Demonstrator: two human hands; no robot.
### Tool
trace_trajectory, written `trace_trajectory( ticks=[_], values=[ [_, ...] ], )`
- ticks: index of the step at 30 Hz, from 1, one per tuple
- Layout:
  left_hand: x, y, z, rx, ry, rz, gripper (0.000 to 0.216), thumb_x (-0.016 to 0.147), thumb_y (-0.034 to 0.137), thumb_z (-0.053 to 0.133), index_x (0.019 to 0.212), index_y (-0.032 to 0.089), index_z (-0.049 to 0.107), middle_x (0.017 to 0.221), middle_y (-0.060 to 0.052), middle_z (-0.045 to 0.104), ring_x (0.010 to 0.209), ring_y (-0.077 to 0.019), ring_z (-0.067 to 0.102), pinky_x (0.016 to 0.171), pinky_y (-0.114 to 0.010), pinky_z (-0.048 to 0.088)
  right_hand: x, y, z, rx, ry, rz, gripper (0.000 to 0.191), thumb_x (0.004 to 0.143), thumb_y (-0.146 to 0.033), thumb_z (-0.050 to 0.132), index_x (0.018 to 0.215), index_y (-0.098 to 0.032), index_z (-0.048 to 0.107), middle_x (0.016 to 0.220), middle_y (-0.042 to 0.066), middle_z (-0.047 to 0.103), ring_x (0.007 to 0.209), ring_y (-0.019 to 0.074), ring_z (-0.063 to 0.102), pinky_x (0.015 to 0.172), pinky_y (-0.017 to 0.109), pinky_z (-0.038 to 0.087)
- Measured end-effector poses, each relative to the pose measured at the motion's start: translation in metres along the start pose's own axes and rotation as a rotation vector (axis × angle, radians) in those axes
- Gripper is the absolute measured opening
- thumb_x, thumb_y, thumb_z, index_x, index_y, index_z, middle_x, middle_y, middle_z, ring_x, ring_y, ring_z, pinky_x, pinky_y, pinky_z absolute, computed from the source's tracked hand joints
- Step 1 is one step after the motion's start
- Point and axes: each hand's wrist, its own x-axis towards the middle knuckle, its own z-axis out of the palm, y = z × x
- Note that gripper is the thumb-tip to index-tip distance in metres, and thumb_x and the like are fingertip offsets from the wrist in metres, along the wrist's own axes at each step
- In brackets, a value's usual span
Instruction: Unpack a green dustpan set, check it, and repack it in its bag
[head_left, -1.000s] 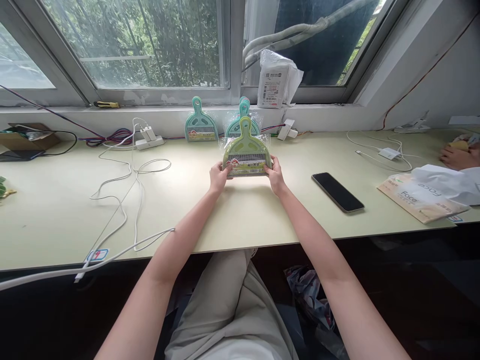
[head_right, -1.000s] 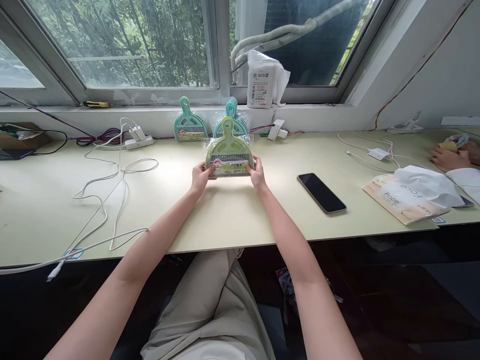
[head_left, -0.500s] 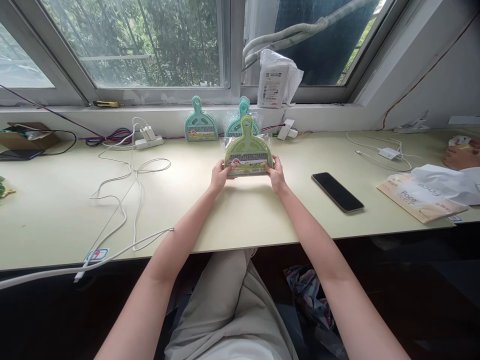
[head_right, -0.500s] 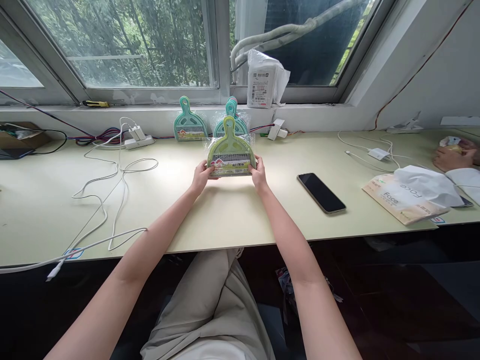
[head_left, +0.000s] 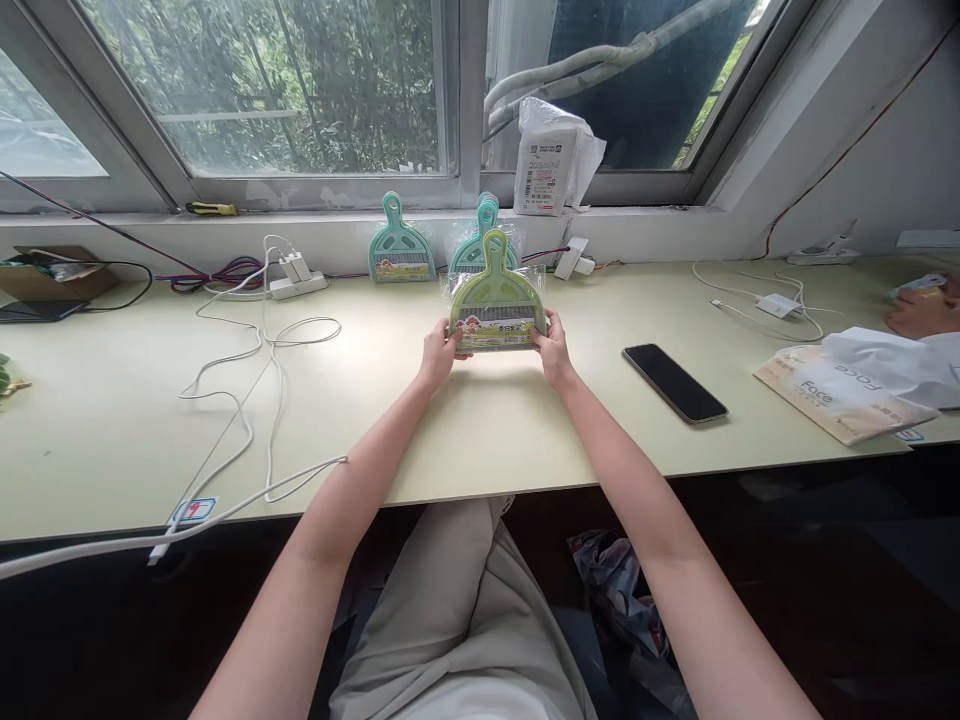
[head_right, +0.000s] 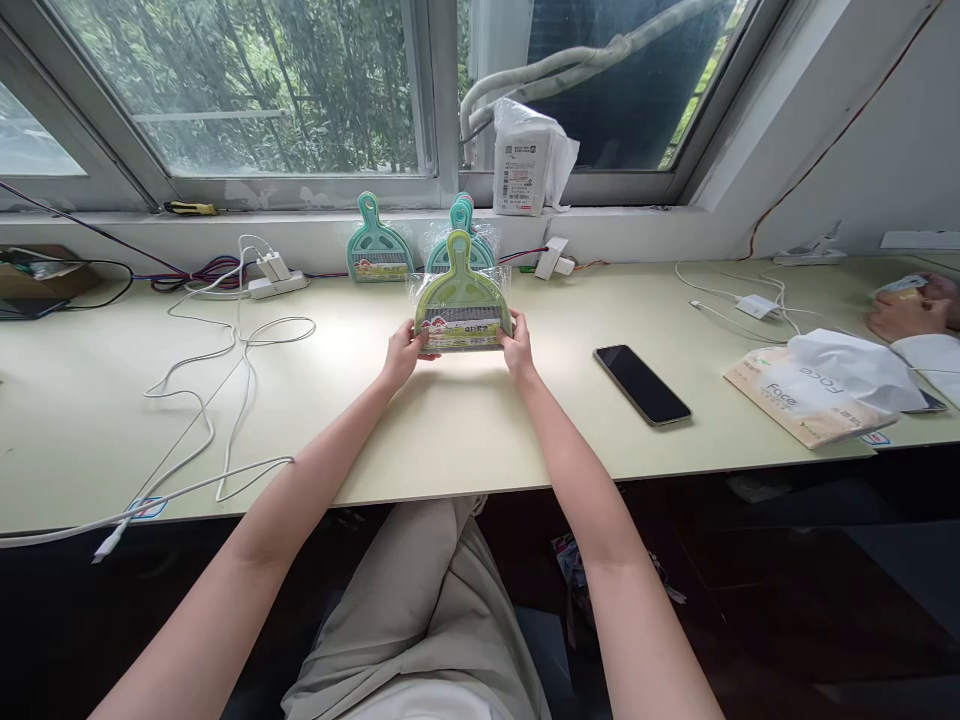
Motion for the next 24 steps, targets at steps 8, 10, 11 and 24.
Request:
trace_trajectory(
  ticks=[8, 10, 11, 24],
  values=[
    [0.0, -0.003, -0.002, 0.108, 0.034, -0.018, 0.012, 0.085, 0.027, 0.053, 0.092, 0.018, 0.049, 0.09, -0.005, 0.063, 0.05, -0.0084, 0.059, 0.048, -0.023, 0.051, 0.001, 0.001, 0.003, -0.063, 0.03, -0.055, 0.037, 0.081, -0.029, 0.055, 0.116, -0.026, 0.044, 0.096, 0.003, 0.063, 0.085, 0.0172, 0.058, 0.082, 0.037, 0.05],
    [0.001, -0.006, -0.003, 0.177, 0.064, 0.007, 0.009, 0.086, 0.026, 0.053, 0.092, 0.02, 0.051, 0.088, -0.005, 0.065, 0.055, -0.0118, 0.061, 0.053, -0.025, 0.051, -0.001, -0.001, 0.004, -0.128, 0.039, -0.08, 0.035, 0.08, -0.027, 0.054, 0.114, -0.025, 0.046, 0.095, 0.003, 0.064, 0.085, 0.0181, 0.059, 0.08, 0.036, 0.049],
    [0.001, -0.006, -0.004, 0.24, 0.089, 0.027, 0.008, 0.086, 0.025, 0.052, 0.092, 0.021, 0.051, 0.087, -0.005, 0.065, 0.06, -0.0147, 0.063, 0.057, -0.028, 0.051, -0.002, -0.002, 0.004, -0.18, 0.043, -0.095, 0.032, 0.079, -0.026, 0.053, 0.111, -0.023, 0.049, 0.094, 0.004, 0.065, 0.085, 0.0189, 0.059, 0.079, 0.036, 0.049],
    [-0.005, 0.005, -0.028, 0.951, 0.222, 0.167, 0.011, 0.088, 0.029, 0.052, 0.085, 0.024, 0.062, 0.098, -0.009, 0.064, 0.102, -0.0283, 0.052, 0.072, -0.036, 0.044, -0.012, -0.012, 0.014, -0.746, 0.068, -0.308, 0.013, 0.083, -0.024, 0.048, 0.084, -0.019, 0.059, 0.085, 0.009, 0.065, 0.078, 0.0236, 0.058, 0.07, 0.034, 0.045]
  ],
)
